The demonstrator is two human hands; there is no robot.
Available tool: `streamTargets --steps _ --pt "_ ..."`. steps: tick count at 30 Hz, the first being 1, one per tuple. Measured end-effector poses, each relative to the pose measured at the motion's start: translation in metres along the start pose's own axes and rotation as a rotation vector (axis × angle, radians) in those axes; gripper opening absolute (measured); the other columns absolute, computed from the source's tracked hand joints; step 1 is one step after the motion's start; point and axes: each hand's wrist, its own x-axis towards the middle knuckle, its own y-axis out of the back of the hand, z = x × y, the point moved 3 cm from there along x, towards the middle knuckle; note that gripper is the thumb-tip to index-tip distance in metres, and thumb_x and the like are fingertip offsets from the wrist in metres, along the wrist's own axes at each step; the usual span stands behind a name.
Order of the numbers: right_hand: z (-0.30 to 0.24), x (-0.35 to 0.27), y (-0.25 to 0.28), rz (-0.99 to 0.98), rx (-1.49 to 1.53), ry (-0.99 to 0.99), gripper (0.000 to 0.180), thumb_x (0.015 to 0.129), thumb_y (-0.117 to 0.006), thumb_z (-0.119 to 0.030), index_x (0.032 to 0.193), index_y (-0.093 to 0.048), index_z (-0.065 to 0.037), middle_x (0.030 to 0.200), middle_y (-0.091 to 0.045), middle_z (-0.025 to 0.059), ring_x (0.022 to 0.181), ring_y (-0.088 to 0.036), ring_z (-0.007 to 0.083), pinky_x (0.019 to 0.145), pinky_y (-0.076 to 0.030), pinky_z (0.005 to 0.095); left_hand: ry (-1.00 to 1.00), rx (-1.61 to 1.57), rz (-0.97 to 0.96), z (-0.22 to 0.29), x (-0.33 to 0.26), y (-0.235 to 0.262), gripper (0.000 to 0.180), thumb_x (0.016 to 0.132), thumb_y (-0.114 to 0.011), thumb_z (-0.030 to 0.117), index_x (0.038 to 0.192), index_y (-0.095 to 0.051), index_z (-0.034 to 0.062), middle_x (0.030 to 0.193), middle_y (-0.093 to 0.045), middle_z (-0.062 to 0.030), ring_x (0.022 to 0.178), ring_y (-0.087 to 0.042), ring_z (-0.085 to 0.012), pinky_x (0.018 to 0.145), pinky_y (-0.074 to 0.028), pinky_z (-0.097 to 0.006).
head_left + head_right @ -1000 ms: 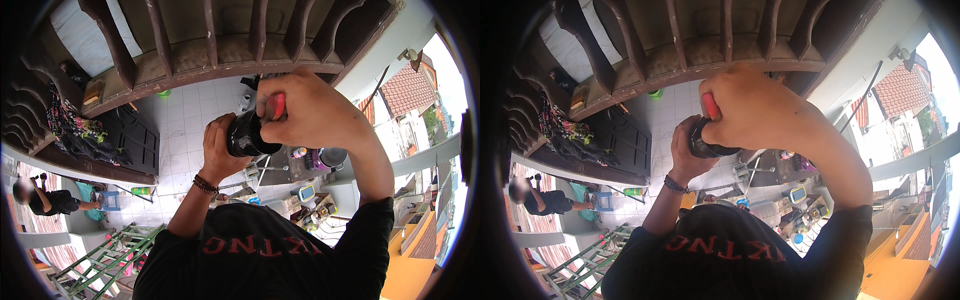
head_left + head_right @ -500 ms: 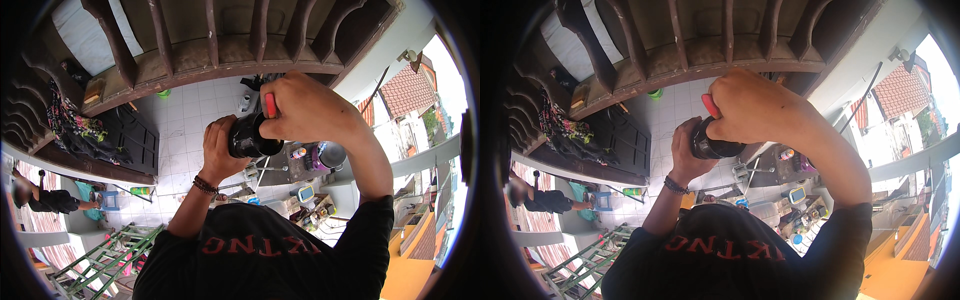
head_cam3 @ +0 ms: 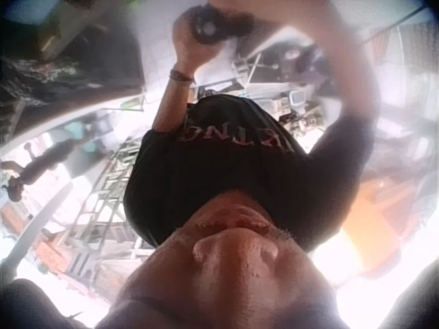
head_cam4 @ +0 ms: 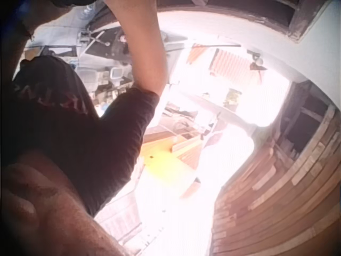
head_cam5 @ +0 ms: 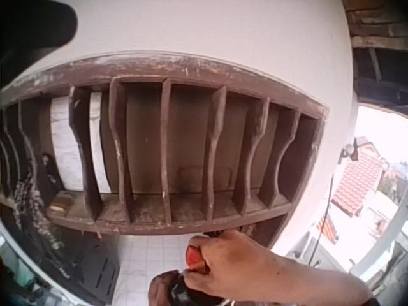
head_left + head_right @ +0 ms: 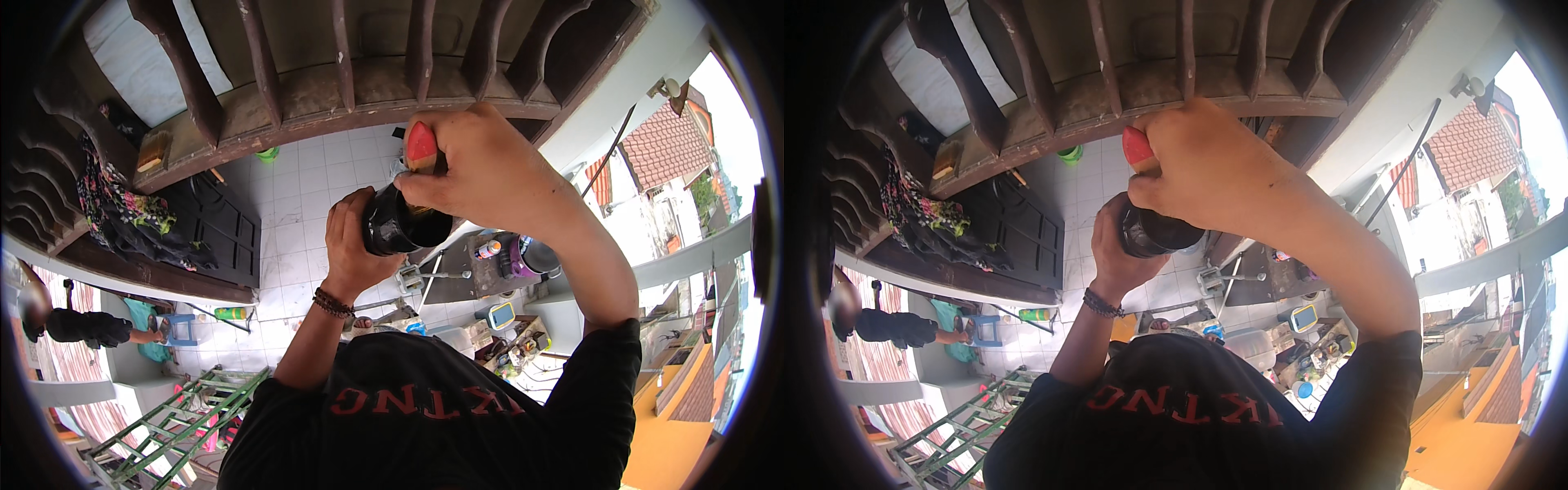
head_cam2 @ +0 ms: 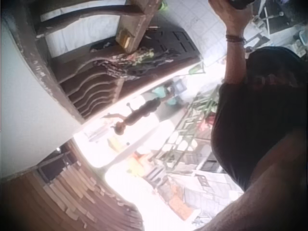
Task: The person paints a wooden window grille on a balcony using a paintbrush and a small paint can. They repeatedly dip the brush into the can, wipe it on a cloth, and apply dark paint to the grille's frame and bars.
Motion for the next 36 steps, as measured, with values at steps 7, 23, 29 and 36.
streamTargets --steps 7,23,29,36 --pt "0.013 -0.006 -0.017 0.133 -0.119 0.042 0.025 0.080 -0.075 -0.018 0.081 -0.060 0.002 0.063 -0.060 0.0187 0.060 -0.062 0.0377 0.057 -0.050 0.0392 0.001 0.027 -0.001 0.002 -0.001 0.002 0.078 0.055 -0.090 0.015 0.122 -0.052 0.0000 0.114 -0.060 -0.0160 0.101 -0.061 -0.0334 0.087 -0.051 -0.041" --pt "0.058 -0.040 0.003 0.465 1.042 -0.618 0.030 0.087 -0.075 -0.030 0.089 -0.065 -0.002 0.065 -0.064 0.0063 0.047 -0.059 0.0106 0.035 -0.038 0.0198 0.254 -0.175 0.035 -0.005 -0.003 0.013 0.086 0.056 -0.093 0.021 0.127 -0.048 0.0019 0.114 -0.065 -0.0137 0.103 -0.067 -0.0235 0.089 -0.055 -0.035" --pt "0.085 -0.060 -0.057 0.479 1.759 -0.676 0.020 0.091 -0.071 -0.026 0.089 -0.061 -0.010 0.071 -0.061 0.0055 0.049 -0.053 0.0079 0.035 -0.035 0.0139 0.329 -0.246 0.021 0.001 0.006 0.018 0.089 0.055 -0.093 0.023 0.127 -0.048 0.0002 0.111 -0.065 -0.0164 0.100 -0.068 -0.0288 0.088 -0.054 -0.037" --pt "0.095 -0.079 -0.078 0.512 2.200 -0.379 0.028 0.101 -0.055 -0.029 0.106 -0.062 -0.002 0.080 -0.057 0.0101 0.060 -0.051 0.0101 0.040 -0.041 0.0133 0.317 -0.266 0.069 -0.007 0.026 0.030 0.089 0.055 -0.094 0.024 0.127 -0.048 -0.0013 0.112 -0.066 -0.0164 0.101 -0.068 -0.0260 0.088 -0.054 -0.036"
